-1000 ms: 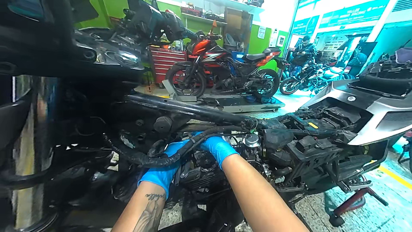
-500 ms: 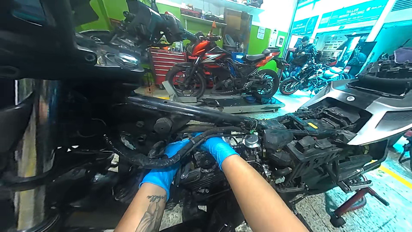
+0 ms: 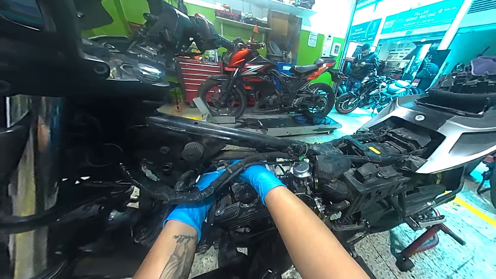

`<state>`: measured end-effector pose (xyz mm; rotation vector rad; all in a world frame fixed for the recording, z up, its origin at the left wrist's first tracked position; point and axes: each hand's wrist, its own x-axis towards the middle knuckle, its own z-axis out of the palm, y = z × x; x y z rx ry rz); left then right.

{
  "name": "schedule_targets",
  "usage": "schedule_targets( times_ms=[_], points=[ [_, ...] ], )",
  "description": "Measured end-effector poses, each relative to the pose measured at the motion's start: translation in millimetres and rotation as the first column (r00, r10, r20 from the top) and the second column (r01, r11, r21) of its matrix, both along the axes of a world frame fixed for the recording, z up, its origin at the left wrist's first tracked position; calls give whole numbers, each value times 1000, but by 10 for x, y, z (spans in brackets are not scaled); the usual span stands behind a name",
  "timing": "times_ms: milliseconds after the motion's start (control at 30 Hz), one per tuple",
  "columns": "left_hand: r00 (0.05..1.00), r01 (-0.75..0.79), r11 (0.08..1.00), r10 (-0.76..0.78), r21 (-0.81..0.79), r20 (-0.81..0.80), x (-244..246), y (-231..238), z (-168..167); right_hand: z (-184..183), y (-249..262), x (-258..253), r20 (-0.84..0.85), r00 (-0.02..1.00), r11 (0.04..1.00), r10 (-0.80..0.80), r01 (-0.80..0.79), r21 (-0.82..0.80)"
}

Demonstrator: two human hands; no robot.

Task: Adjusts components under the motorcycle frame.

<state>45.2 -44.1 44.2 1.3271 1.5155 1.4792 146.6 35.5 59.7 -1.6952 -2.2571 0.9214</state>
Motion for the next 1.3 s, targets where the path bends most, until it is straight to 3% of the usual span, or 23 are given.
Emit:
schedule_targets(
  times_ms=[133,267,467,667,733,833,900,967,1033,1133,1200,1300],
  points=[
    [999,-33,998,33,-58,-8,4,-1,0,-110,88,-16,-35,999,999,19,-17,52],
    [1000,-23,994,22,-106,-9,-10,13,16,-2,2,10,-10,1000,1000,-7,7,-7],
    [995,-46,999,48,-27,86,-3,-1,-6,25,-35,24,-33,999,999,-31,30,-32],
    [998,-7,987,15,-157,53,39,91,67,-23,-8,20,-54,997,998,-51,49,-38],
    [988,-141,976,129,-168,-81,-43,140,-72,-15,4,11,-27,999,999,-39,38,-38],
    [918,-184,982,154,-49,-365,-455,346,-582,-5,4,2,-15,999,999,-33,32,-31],
    [929,-210,974,172,-83,-328,-357,291,-455,25,-11,0,7,1000,999,-20,20,-32],
    [964,-231,944,188,-235,-189,-45,186,-75,61,-48,15,-2,1000,999,-19,19,-41],
    [974,-184,948,140,-259,-181,-64,244,-111,59,-50,12,-8,1000,999,-18,17,-27],
    [970,20,995,-43,-97,-237,-538,414,-610,22,-24,11,-25,1000,1000,-8,8,8],
    [961,-152,967,96,-204,-259,-226,289,-308,5,-10,12,-41,999,1000,-24,24,-6],
    [981,-124,966,85,-228,-173,42,30,54,-23,-5,11,-38,999,1000,-19,19,-2]
  ],
)
